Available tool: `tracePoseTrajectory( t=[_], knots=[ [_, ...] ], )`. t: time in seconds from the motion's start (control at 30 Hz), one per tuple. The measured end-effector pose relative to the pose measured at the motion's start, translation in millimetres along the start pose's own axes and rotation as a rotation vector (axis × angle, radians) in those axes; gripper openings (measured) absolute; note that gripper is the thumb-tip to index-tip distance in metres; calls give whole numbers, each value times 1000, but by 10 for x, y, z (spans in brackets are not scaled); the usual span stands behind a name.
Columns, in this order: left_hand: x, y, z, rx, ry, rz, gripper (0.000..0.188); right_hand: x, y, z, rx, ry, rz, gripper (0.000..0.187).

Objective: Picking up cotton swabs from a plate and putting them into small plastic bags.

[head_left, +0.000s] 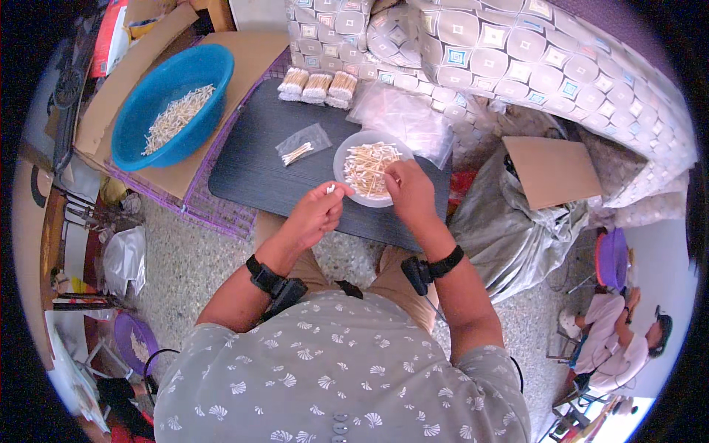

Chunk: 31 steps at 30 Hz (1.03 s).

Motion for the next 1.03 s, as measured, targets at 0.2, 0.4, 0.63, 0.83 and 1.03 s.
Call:
tracePoseTrajectory(
  t=[0.2, 0.4, 0.63, 0.83, 1.03],
  knots=[
    [-119, 35, 9, -46, -54, 55, 24, 198, 183, 88, -122, -126, 108, 11],
    [-279, 145, 77, -113, -61, 58, 26, 310, 472, -109, -585, -653, -29, 11],
    [-532, 315, 190, -217, -195, 1, 23, 367, 721, -256, -671, -943, -86, 11],
    [-635, 421, 210, -404, -394, 68, 16, 432, 771, -325, -711, -1028, -94, 15],
    [-656, 431, 203, -504, -425, -18, 20, 394, 847, -236, -655, -1039, -89, 19]
  ],
)
Point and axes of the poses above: each hand's wrist, its own y-axis away from the middle knuckle, its own x-axis out of the back of the hand, z = x × y, the point moved 3 cm from there along -y, towards the middle knuckle, and after that the axes turned 15 degrees about z, right-handed, at the moved point
